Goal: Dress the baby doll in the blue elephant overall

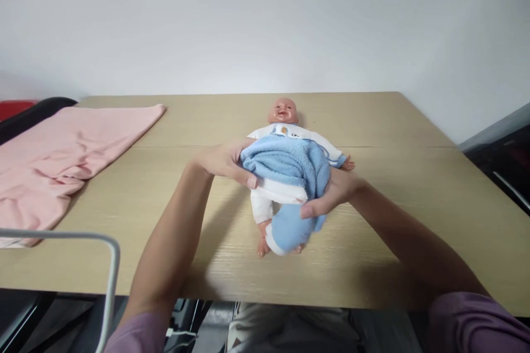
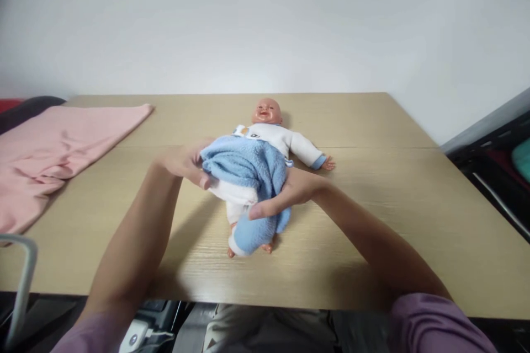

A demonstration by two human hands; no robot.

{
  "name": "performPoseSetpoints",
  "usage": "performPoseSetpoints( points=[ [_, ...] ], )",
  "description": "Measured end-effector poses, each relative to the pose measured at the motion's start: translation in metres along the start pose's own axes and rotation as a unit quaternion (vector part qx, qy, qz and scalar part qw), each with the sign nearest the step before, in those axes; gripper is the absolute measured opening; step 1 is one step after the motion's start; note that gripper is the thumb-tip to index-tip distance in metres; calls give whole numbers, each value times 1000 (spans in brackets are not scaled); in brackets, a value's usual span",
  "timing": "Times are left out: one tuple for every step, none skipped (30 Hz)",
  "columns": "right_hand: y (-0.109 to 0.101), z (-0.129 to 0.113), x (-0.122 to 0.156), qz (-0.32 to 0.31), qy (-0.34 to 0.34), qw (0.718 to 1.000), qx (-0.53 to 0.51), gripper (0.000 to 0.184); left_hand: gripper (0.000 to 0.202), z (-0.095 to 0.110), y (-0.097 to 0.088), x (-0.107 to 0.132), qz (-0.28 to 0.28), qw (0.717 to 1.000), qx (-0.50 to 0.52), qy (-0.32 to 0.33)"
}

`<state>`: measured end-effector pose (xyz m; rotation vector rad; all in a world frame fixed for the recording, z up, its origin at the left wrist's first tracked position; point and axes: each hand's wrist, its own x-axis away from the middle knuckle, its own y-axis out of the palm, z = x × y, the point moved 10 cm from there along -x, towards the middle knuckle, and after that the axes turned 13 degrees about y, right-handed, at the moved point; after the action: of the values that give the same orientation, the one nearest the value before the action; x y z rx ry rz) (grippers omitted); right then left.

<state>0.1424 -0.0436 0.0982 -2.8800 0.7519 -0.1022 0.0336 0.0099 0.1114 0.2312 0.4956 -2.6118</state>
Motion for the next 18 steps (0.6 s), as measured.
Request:
performPoseSetpoints(
  points=[
    [-1, -2, 0, 26, 3, 1000, 11, 40, 58, 6, 7, 2, -16, 1000, -6, -1],
    [-2, -4, 0, 57, 5, 998, 17, 40, 55, 11, 11, 3, -10, 1000, -21, 0],
    [-6, -4, 2, 98, 7, 995, 19, 42, 54, 14, 15, 5, 2, 999, -39, -4],
    [-14, -3, 5, 159, 7, 987, 16, 43, 52, 16, 19, 7, 15, 998, -56, -13],
    [-20, -1, 10, 216, 9, 976, 17, 42, 49, 16, 23, 8, 31, 997, -72, -24],
    [-25, 1, 16, 264, 10, 964, 23, 39, 45, 14, 27, 10, 51, 995, -84, -35],
    [-29, 2, 22, 304, 13, 952, 33, 37, 41, 13, 30, 11, 75, 992, -93, -42],
    [-31, 3, 28, 335, 13, 941, 47, 36, 38, 12, 33, 12, 103, 988, -103, -43],
    [-31, 1, 32, 357, 10, 932, 62, 35, 35, 11, 34, 12, 134, 983, -115, -40],
    [-29, -1, 36, 367, 7, 927, 75, 35, 31, 12, 35, 13, 169, 977, -129, -34],
    [-27, -4, 38, 370, 6, 925, 84, 35, 28, 12, 35, 14, 205, 968, -143, -29],
    [-24, -6, 40, 370, 8, 925, 86, 34, 24, 14, 36, 17, 241, 957, -157, -27],
    [-22, -7, 42, 367, 17, 926, 86, 34, 21, 15, 38, 20, 274, 946, -171, -29],
    [-19, -6, 43, 361, 35, 928, 83, 34, 19, 16, 41, 24, 303, 935, -182, -35],
    [-17, -2, 44, 354, 61, 930, 79, 34, 18, 17, 46, 28, 325, 926, -190, -43],
    [-15, 4, 46, 345, 93, 931, 73, 34, 17, 17, 51, 32, 339, 919, -194, -52],
    [-13, 11, 47, 335, 124, 932, 67, 34, 18, 16, 58, 37, 350, 915, -192, -61],
    [-9, 17, 48, 323, 149, 932, 64, 35, 18, 14, 66, 42, 359, 912, -184, -72]
  ],
)
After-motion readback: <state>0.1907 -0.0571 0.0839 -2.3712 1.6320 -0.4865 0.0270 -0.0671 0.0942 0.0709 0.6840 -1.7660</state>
